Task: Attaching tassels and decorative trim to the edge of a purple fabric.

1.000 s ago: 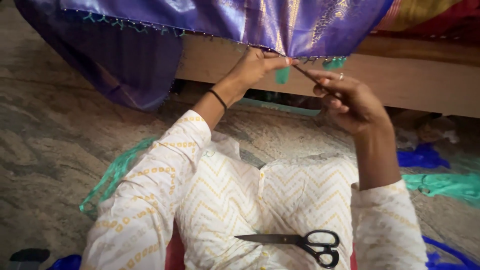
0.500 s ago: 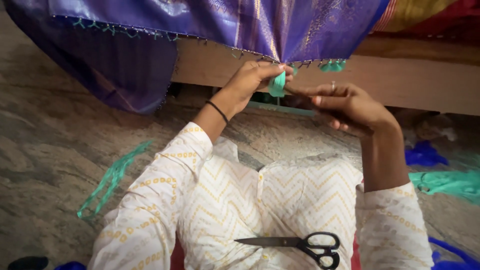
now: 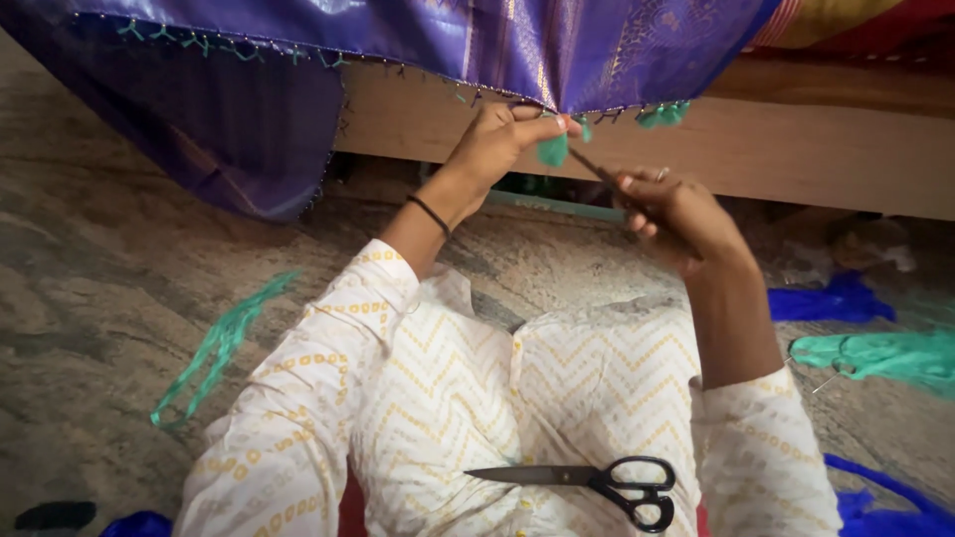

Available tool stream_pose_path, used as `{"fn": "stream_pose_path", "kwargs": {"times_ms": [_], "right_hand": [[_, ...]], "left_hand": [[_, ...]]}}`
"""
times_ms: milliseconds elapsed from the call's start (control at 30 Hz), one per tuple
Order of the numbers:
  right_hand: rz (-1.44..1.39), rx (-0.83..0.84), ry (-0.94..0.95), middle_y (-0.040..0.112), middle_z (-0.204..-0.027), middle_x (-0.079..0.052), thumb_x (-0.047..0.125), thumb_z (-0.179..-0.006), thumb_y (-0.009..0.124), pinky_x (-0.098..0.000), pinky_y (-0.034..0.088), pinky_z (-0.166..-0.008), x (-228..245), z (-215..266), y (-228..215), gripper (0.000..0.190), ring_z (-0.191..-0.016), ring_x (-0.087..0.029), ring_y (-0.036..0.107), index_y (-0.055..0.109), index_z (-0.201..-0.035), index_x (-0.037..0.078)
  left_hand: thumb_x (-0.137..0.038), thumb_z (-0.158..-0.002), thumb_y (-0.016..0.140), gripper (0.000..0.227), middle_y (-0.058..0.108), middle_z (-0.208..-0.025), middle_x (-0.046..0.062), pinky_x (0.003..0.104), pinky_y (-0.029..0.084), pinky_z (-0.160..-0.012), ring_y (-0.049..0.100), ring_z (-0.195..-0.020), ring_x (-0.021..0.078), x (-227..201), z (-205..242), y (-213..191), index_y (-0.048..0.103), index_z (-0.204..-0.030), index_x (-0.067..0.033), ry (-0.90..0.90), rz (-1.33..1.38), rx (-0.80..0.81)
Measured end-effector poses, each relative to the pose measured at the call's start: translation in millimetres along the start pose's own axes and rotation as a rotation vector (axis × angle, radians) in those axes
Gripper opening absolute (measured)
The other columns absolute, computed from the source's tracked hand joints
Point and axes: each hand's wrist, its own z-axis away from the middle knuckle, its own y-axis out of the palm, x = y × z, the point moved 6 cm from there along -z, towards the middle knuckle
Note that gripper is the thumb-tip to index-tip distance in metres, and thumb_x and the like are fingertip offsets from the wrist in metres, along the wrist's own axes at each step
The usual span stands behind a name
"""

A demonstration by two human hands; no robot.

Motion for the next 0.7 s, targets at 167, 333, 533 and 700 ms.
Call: {"fn": "stream_pose_path", "kwargs": {"times_ms": [167,333,533,700], "right_hand": [[-0.164,0.228,-0.047,0.064,-0.086,-0.007,0.007,-0.101,0.060,-0.0123,0.036,-0.038,34.7,10.1,19.5,0.033,-0.052,-0.002,0.054,0.064,-0.132,-0.006],[-0.131,0.406,-0.061,0.065,-0.085,-0.008,0.005,-0.101,0.060,-0.0141,0.034,-0.033,33.8,21.7,22.7,0.036,-0.048,-0.002,0.053,0.061,-0.135,-0.008],[-0.058,0.396,-0.008,0.064,-0.085,-0.008,0.008,-0.101,0.061,-0.0130,0.030,-0.031,-1.8,21.8,20.6,0.037,-0.045,0.001,0.050,0.063,-0.135,-0.004],[0.669,0.346,0.273,0.069,-0.100,-0.006,0.018,-0.091,0.064,-0.0355,0.057,-0.067,-123.3,43.7,31.4,0.047,-0.073,-0.020,0.068,0.055,-0.137,0.010]], "left_hand": [[-0.031,-0.094,0.069,0.027,0.082,-0.100,0.003,0.030,0.054,-0.094,0.074,-0.096,0.0110,-11.6,3.8,-2.1,0.082,-0.105,-0.0094,0.018,-0.076,-0.078],[-0.031,-0.097,0.068,0.029,0.081,-0.094,0.003,0.026,0.057,-0.082,0.072,-0.084,0.0085,-8.3,7.4,1.5,0.082,-0.109,-0.0090,-0.002,0.024,-0.030],[-0.031,-0.096,0.066,0.030,0.081,-0.094,0.001,0.027,0.061,-0.073,0.076,-0.084,0.0087,-1.4,10.5,5.9,0.079,-0.109,-0.0076,-0.084,0.151,-0.029],[-0.018,-0.101,0.065,0.020,0.080,-0.093,0.007,0.029,0.068,-0.077,0.079,-0.082,0.0135,9.0,4.5,8.3,0.076,-0.101,-0.0017,0.117,0.119,-0.097]]}}
